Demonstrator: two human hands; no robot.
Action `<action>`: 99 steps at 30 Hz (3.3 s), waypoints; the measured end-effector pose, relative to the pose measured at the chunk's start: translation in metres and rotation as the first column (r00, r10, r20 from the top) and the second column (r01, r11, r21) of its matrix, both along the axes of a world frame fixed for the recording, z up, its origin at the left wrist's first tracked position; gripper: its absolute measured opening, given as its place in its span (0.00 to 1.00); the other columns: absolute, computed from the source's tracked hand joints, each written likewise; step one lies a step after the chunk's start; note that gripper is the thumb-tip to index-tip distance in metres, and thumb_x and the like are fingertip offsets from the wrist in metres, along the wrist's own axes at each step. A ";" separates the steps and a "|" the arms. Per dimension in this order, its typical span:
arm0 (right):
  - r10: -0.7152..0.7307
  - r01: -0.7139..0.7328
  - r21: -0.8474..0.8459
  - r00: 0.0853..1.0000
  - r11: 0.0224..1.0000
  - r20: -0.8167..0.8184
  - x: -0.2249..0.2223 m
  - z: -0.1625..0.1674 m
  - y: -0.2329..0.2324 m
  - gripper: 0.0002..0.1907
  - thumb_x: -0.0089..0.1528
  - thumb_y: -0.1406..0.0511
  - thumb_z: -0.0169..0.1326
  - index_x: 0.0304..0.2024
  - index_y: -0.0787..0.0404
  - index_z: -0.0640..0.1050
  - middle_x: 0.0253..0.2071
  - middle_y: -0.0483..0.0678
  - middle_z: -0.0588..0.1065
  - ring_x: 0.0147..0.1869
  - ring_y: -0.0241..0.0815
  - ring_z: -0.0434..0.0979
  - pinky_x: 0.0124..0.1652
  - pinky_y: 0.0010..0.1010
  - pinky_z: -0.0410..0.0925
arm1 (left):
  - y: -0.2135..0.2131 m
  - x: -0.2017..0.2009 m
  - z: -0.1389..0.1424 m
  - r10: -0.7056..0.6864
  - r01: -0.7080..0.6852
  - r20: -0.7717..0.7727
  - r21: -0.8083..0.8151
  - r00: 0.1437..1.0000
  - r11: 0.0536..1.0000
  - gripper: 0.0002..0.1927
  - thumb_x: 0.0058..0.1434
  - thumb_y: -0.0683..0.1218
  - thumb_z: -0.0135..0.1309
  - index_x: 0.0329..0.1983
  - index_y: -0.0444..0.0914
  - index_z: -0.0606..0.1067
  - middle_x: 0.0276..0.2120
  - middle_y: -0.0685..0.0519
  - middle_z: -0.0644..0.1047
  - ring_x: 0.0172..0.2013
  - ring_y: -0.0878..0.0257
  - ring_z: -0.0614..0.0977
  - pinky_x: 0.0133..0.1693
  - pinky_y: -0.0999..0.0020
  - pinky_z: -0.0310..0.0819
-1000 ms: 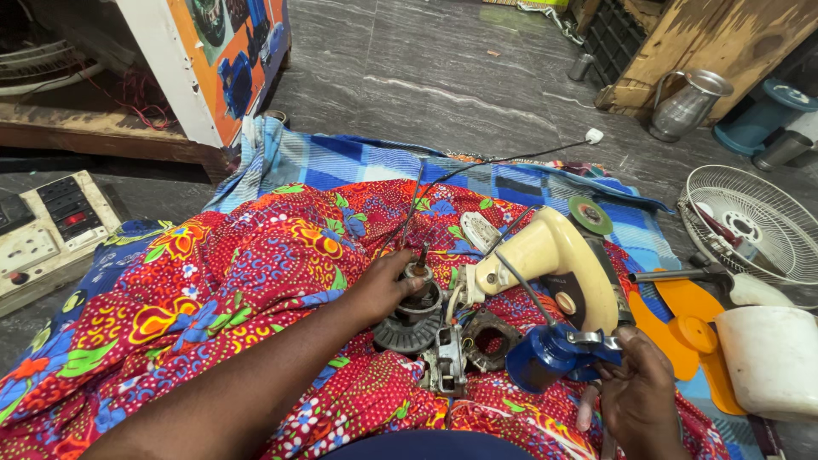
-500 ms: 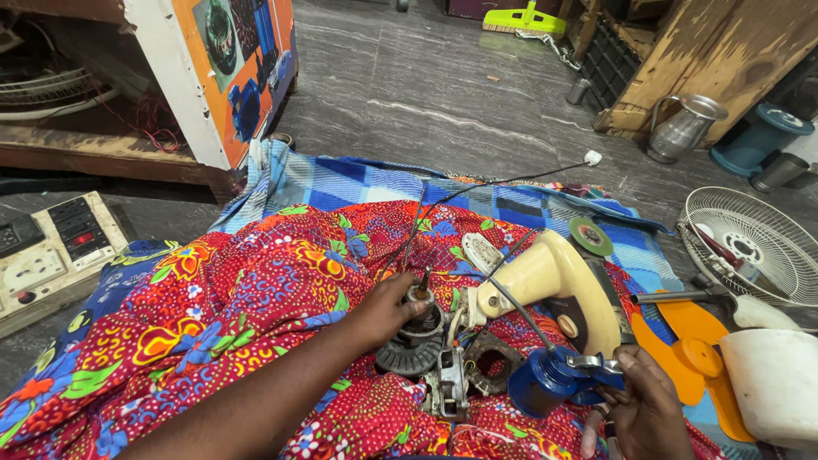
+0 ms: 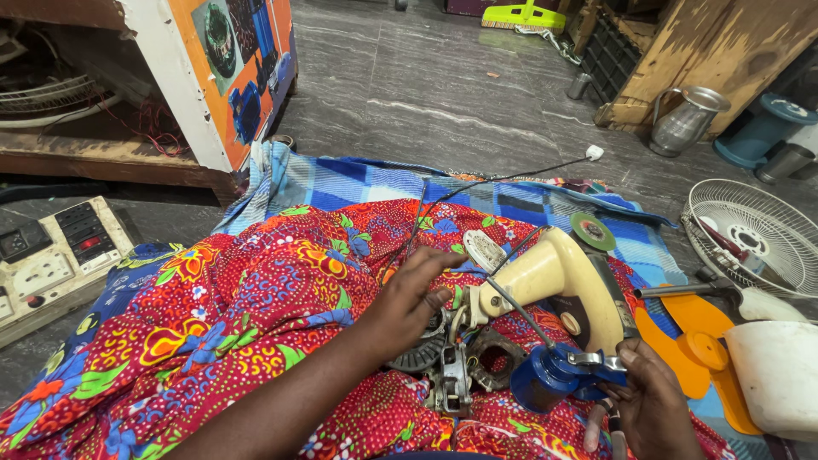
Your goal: The person sits on the floor with a disassembled mixer grinder motor on their lap and works on it by hand. They use pliers to grip and turn parts inside the motor housing, reposition the motor repeatedly, and later use a red-handled screwdriver to work on the motor while holding it steady.
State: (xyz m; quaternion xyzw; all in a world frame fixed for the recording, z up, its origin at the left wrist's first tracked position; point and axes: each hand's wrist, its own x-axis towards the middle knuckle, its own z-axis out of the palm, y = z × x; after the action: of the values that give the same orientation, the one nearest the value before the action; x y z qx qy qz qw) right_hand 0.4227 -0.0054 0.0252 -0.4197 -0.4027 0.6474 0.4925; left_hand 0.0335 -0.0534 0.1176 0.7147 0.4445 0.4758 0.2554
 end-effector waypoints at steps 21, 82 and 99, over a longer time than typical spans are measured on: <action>-0.048 0.048 0.063 0.999 0.997 0.005 -0.005 0.008 0.001 0.09 0.68 0.66 0.47 0.47 0.66 0.70 0.31 0.46 0.70 0.30 0.35 0.69 0.33 0.27 0.66 | 0.017 -0.025 -0.048 0.006 -0.258 -0.570 -0.363 0.822 0.895 0.49 0.39 0.55 0.77 0.61 0.35 0.66 0.58 0.42 0.71 0.61 0.45 0.71 0.61 0.52 0.63; -0.065 0.013 0.082 0.741 0.997 0.668 -0.059 0.091 0.002 0.14 0.60 0.60 0.58 0.33 0.64 0.73 0.24 0.47 0.70 0.25 0.35 0.63 0.26 0.30 0.57 | 0.053 -0.053 -0.067 -0.053 0.020 -0.177 -0.184 0.983 0.983 0.21 0.62 0.50 0.58 0.53 0.34 0.70 0.47 0.42 0.75 0.51 0.49 0.78 0.51 0.54 0.71; -0.103 -0.175 0.206 0.469 0.963 0.877 -0.098 0.136 0.032 0.17 0.58 0.58 0.62 0.30 0.67 0.74 0.22 0.50 0.75 0.23 0.39 0.72 0.24 0.35 0.65 | 0.054 -0.052 -0.070 -0.063 0.016 -0.163 -0.272 0.985 0.962 0.21 0.65 0.51 0.57 0.53 0.33 0.69 0.47 0.42 0.75 0.51 0.51 0.79 0.52 0.55 0.72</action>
State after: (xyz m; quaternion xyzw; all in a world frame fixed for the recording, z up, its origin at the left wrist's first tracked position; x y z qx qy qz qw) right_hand 0.3247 0.0262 0.1612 -0.6134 -0.6909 0.2879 0.2522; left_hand -0.0187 0.0002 0.0479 0.7200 0.5109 0.3430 0.3209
